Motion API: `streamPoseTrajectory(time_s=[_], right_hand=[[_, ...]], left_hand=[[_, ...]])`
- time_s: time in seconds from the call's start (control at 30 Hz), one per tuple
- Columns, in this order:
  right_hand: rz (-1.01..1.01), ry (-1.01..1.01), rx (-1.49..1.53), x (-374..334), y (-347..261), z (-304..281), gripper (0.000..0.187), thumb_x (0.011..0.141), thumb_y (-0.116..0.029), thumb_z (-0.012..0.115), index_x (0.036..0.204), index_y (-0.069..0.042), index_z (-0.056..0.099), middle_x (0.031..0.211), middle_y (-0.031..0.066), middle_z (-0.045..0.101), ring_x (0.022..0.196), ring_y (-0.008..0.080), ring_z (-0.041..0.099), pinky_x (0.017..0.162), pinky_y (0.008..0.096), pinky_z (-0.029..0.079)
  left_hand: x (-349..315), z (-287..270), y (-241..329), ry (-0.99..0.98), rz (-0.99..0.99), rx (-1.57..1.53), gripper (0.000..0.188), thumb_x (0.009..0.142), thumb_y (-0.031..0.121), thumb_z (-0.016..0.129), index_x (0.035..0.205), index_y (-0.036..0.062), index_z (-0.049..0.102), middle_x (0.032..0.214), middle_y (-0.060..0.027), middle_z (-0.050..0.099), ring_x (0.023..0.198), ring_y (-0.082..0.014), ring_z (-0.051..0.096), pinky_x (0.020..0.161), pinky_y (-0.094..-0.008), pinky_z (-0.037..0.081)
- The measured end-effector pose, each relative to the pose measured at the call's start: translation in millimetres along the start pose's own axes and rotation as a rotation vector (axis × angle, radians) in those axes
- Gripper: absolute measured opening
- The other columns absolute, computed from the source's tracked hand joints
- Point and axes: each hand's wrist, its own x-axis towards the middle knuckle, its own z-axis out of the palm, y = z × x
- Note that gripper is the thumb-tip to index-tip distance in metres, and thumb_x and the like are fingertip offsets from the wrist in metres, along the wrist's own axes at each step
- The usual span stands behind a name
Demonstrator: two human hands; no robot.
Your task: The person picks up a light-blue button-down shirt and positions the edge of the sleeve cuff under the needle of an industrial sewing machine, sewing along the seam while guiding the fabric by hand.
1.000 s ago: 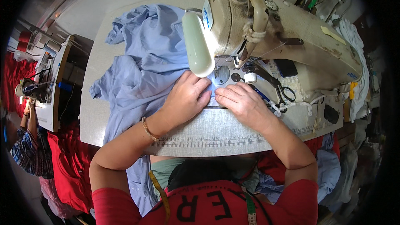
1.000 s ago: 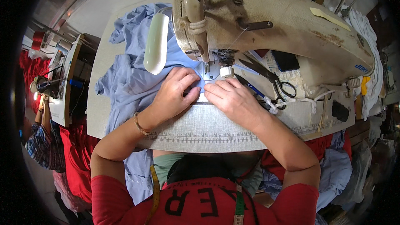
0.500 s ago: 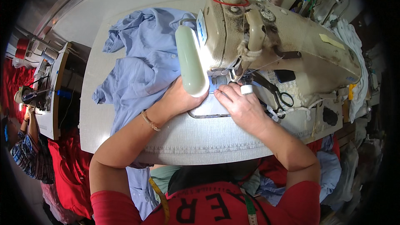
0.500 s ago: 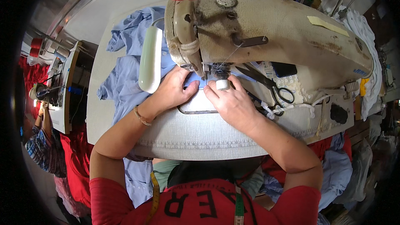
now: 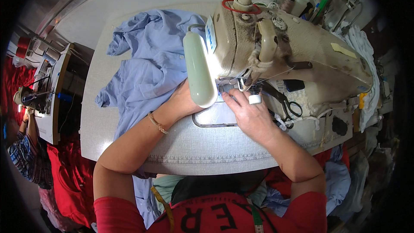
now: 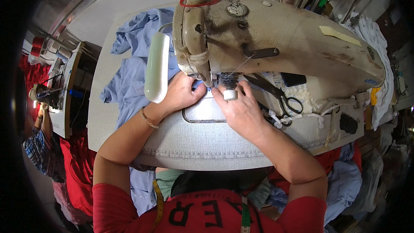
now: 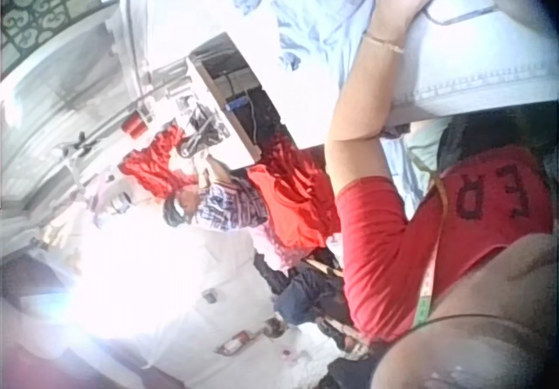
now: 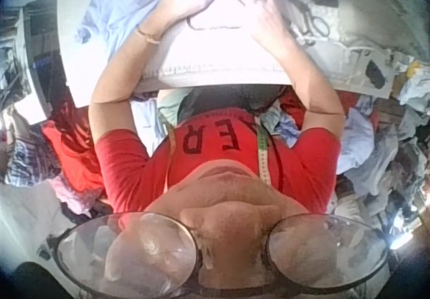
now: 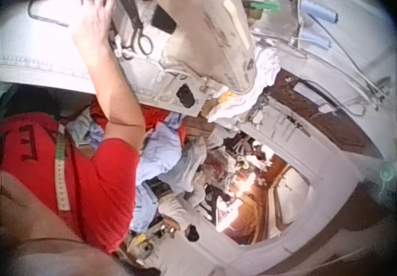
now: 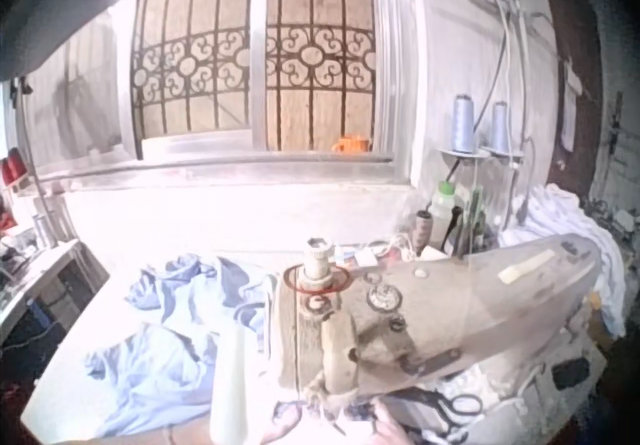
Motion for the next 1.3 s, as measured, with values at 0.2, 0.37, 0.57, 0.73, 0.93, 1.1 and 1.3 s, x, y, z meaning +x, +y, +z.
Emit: streamPoseTrajectory(time_s=[0.2,0.37,0.57,0.73,0.93,1.1,1.3], right_hand=[[0.015,-0.004,0.017,1,0,-3,0.038,0.072,0.000,0.053,0.109,-0.002,0.060,0.105,0.0104,0.055,0.092,0.0245,0.055,0.077,0.0378,0.044],[0.046,-0.023,0.071,1,-1,-1,0.034,0.079,-0.003,0.045,0.110,0.000,0.058,0.105,0.0133,0.059,0.090,0.0291,0.056,0.095,0.0458,0.032],[0.052,-0.037,0.046,-1,-2,-1,0.036,0.077,-0.002,0.047,0.111,-0.001,0.058,0.106,0.0123,0.057,0.092,0.0285,0.055,0.091,0.0440,0.034],[0.063,-0.026,0.028,-1,-3,-4,0.038,0.073,0.000,0.053,0.110,-0.003,0.060,0.107,0.0109,0.055,0.098,0.0267,0.054,0.084,0.0401,0.041],[0.096,-0.016,0.104,-2,-2,-1,0.035,0.075,0.001,0.052,0.109,-0.003,0.060,0.107,0.0115,0.056,0.099,0.0283,0.054,0.086,0.0413,0.042],[0.097,0.012,0.129,-1,-3,1,0.033,0.078,-0.001,0.048,0.108,-0.002,0.060,0.104,0.0113,0.058,0.095,0.0283,0.054,0.096,0.0467,0.032],[0.109,-0.002,0.143,-2,-2,3,0.034,0.077,0.000,0.047,0.109,-0.002,0.060,0.106,0.0119,0.058,0.092,0.0295,0.055,0.096,0.0480,0.032]], left_hand=[[3,-4,8,0.010,-0.052,-0.030,0.029,0.075,0.009,0.058,0.103,0.0018,0.058,0.099,-0.0226,0.057,0.093,-0.0375,0.055,0.084,-0.0401,0.044],[2,1,6,0.017,-0.108,-0.037,0.029,0.074,0.008,0.059,0.103,0.0026,0.058,0.100,-0.0215,0.057,0.094,-0.0361,0.055,0.084,-0.0396,0.044],[3,0,6,-0.006,-0.100,-0.011,0.028,0.076,0.009,0.060,0.102,0.0022,0.058,0.103,-0.0200,0.057,0.097,-0.0362,0.054,0.086,-0.0396,0.043],[-7,0,1,0.163,0.188,0.034,0.021,0.077,0.006,0.064,0.097,0.0006,0.061,0.100,-0.0154,0.057,0.095,-0.0322,0.054,0.084,-0.0377,0.044],[-17,-9,12,0.013,0.271,0.115,0.017,0.075,0.000,0.061,0.092,0.0006,0.062,0.092,-0.0093,0.057,0.089,-0.0258,0.054,0.078,-0.0331,0.046],[-16,-11,12,0.039,0.332,0.135,0.019,0.072,0.001,0.062,0.091,0.0010,0.062,0.094,-0.0085,0.059,0.088,-0.0258,0.054,0.078,-0.0339,0.046],[-16,-12,14,0.078,0.347,0.120,0.020,0.072,0.001,0.061,0.092,0.0008,0.063,0.097,-0.0082,0.060,0.090,-0.0254,0.054,0.079,-0.0335,0.047]])
